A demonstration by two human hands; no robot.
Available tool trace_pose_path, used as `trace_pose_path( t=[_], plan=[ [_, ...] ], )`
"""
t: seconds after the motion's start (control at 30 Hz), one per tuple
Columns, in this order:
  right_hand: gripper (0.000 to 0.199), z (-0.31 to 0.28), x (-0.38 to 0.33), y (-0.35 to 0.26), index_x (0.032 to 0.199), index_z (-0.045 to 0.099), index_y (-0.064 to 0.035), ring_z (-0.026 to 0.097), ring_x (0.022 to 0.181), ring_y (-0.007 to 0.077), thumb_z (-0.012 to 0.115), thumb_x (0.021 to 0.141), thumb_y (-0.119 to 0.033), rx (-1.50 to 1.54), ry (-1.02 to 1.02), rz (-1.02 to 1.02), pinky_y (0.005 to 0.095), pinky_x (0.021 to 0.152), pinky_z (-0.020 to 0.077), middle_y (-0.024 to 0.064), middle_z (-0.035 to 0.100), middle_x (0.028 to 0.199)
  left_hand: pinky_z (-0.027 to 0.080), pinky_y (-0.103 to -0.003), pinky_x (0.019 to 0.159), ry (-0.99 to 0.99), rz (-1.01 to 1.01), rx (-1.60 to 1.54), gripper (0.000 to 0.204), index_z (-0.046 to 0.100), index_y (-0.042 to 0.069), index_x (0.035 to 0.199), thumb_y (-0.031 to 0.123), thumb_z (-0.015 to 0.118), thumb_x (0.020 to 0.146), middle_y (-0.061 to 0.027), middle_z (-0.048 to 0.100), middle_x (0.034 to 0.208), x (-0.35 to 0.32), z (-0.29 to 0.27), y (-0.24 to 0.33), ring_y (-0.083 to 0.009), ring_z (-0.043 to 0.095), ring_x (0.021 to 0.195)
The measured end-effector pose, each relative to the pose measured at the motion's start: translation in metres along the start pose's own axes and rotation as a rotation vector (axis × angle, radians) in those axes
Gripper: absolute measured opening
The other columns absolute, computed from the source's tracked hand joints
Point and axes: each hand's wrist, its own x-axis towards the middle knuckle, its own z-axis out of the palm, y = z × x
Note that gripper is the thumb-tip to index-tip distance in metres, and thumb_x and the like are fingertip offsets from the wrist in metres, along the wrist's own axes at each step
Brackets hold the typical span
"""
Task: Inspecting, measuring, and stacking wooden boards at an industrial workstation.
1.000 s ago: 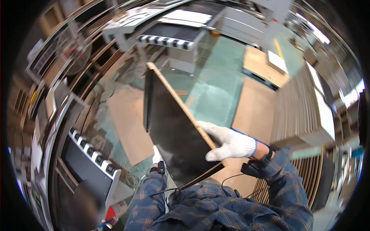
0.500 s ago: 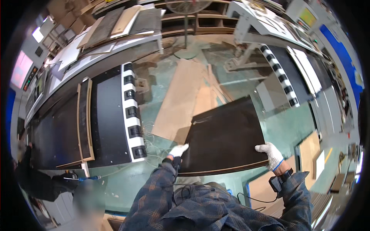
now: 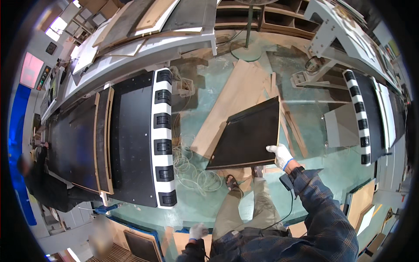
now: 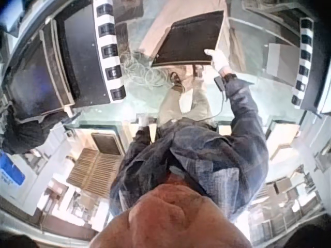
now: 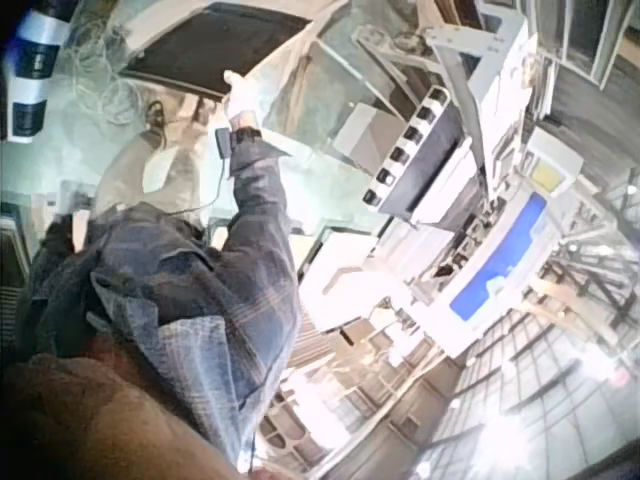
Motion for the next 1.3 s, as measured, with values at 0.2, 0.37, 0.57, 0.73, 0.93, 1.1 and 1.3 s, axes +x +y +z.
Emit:
trace_pose_path(
  t=[0.2,0.37,0.57,0.73,0.93,1.1,1.3],
  plan=[
    [0.025,0.04,0.111,0.02,0.105,0.068,0.001,0.06,0.085,0.025,0.079,0.086,-0.012,-0.148,0.145,0.038,0.0426,0.082,0.0494,0.009,0.068,0.097,0.06,-0.035,0.061,0.097,-0.042,-0.343,0.033,0.064,-0.005,0.119,0.021,0.068,0.1,-0.0116,0.072,0.087,-0.037,0.101,0.039,-0.0181,0.07,0.069],
    [0.037,0.008,0.081,-0.015,0.124,0.07,-0.0007,0.064,0.109,0.0182,0.077,0.09,-0.015,-0.217,-0.057,0.003,0.0363,0.103,0.0459,0.0027,0.072,0.114,0.053,-0.032,0.057,0.132,0.024,-0.426,0.031,0.065,-0.004,0.113,0.024,0.07,0.1,-0.0088,0.069,0.082,-0.083,0.143,0.113,-0.0167,0.065,0.066],
    [0.043,-0.051,0.01,-0.095,0.132,0.066,0.0044,0.068,0.113,0.0255,0.07,0.091,-0.007,-0.018,-0.102,0.031,0.0391,0.103,0.0513,0.0111,0.073,0.124,0.063,-0.037,0.075,-0.006,0.092,-0.527,0.047,0.06,-0.004,0.132,0.032,0.069,0.103,-0.0185,0.074,0.104,-0.068,0.187,0.168,-0.0276,0.074,0.086],
    [0.041,-0.079,-0.007,-0.154,0.127,0.067,0.0053,0.07,0.106,0.0212,0.069,0.087,0.003,-0.138,-0.111,-0.042,0.0359,0.096,0.0553,0.0096,0.074,0.119,0.062,-0.037,0.079,-0.124,0.196,-0.393,0.053,0.056,-0.004,0.139,0.034,0.069,0.104,-0.0177,0.074,0.109,-0.083,0.216,0.233,-0.0259,0.074,0.09],
    [0.039,-0.098,-0.005,-0.188,0.125,0.07,0.0041,0.069,0.101,0.0192,0.068,0.086,0.001,-0.239,-0.133,-0.165,0.0346,0.094,0.0548,0.0081,0.074,0.115,0.062,-0.037,0.076,-0.129,0.22,-0.351,0.051,0.056,-0.001,0.139,0.035,0.068,0.104,-0.0171,0.074,0.109,-0.084,0.23,0.231,-0.0243,0.073,0.085],
    [0.038,-0.108,-0.01,-0.221,0.123,0.071,0.0038,0.069,0.104,0.0203,0.07,0.086,-0.003,-0.227,-0.046,-0.163,0.0361,0.099,0.0527,0.0079,0.075,0.114,0.061,-0.035,0.073,-0.071,0.157,-0.401,0.049,0.059,-0.001,0.136,0.035,0.069,0.103,-0.0162,0.075,0.105,-0.082,0.214,0.222,-0.0231,0.073,0.082],
    [0.039,-0.068,0.031,-0.212,0.127,0.068,0.0035,0.067,0.109,0.0216,0.071,0.09,-0.007,-0.222,-0.022,-0.171,0.0367,0.102,0.05,0.0078,0.074,0.118,0.062,-0.036,0.073,-0.085,0.11,-0.408,0.048,0.059,0.0,0.136,0.034,0.068,0.103,-0.0173,0.075,0.107,-0.043,0.212,0.226,-0.024,0.073,0.084]
  ],
)
